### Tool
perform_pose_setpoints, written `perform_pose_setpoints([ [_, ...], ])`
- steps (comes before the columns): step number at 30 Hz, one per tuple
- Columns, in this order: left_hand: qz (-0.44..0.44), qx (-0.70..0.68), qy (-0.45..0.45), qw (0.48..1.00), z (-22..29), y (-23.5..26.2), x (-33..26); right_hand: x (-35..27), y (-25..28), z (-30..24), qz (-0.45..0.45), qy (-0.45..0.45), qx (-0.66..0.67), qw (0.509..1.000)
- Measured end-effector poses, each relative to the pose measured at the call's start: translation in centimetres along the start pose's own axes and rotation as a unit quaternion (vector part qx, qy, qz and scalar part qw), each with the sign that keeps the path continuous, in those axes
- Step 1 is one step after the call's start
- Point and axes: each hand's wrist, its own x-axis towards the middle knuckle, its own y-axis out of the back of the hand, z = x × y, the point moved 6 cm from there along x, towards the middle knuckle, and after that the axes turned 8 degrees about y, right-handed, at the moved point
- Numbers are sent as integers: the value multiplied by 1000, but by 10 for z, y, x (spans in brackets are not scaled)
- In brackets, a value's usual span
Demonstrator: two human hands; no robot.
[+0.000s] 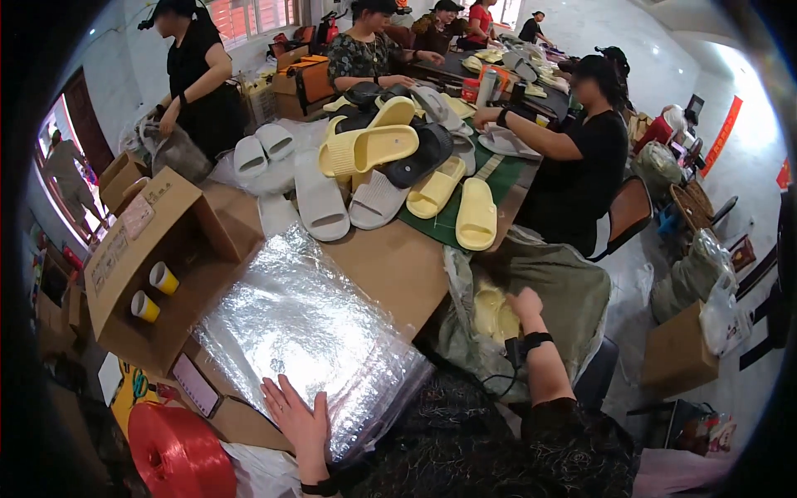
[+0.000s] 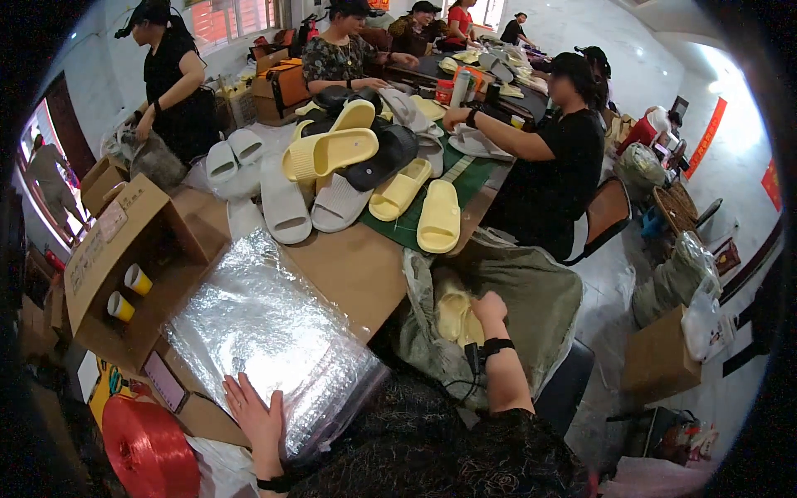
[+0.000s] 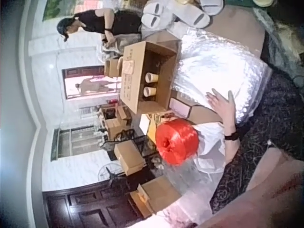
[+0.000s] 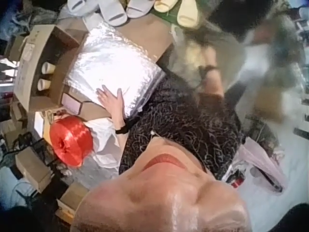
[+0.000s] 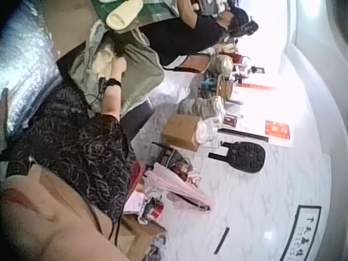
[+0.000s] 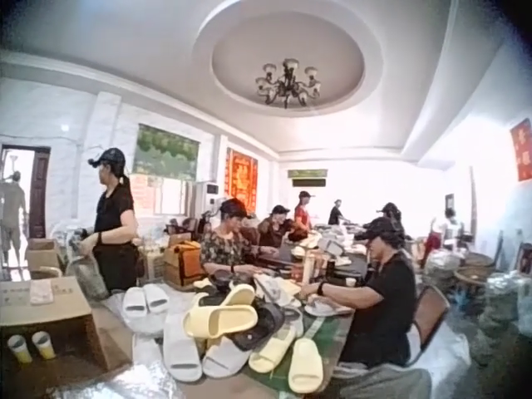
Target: The recorder is picking up pairs of sandals, checking them, and placing them into individual plastic bags before putting them into a larger transport bag.
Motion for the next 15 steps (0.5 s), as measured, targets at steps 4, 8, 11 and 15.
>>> perform_pose_setpoints([
  [4,-8,14,8,1000,2,1,0,24,84,-83,330,268,168,889],
  [8,-17,10,9,1000,3,1,3,78,134,-157,308,415,108,849],
  [11,-18,16,25,999,-5,0,0,110,117,-212,125,376,46,917],
  [15,-36,2,33,999,-3,-2,1,150,108,-249,-65,343,167,922],
])
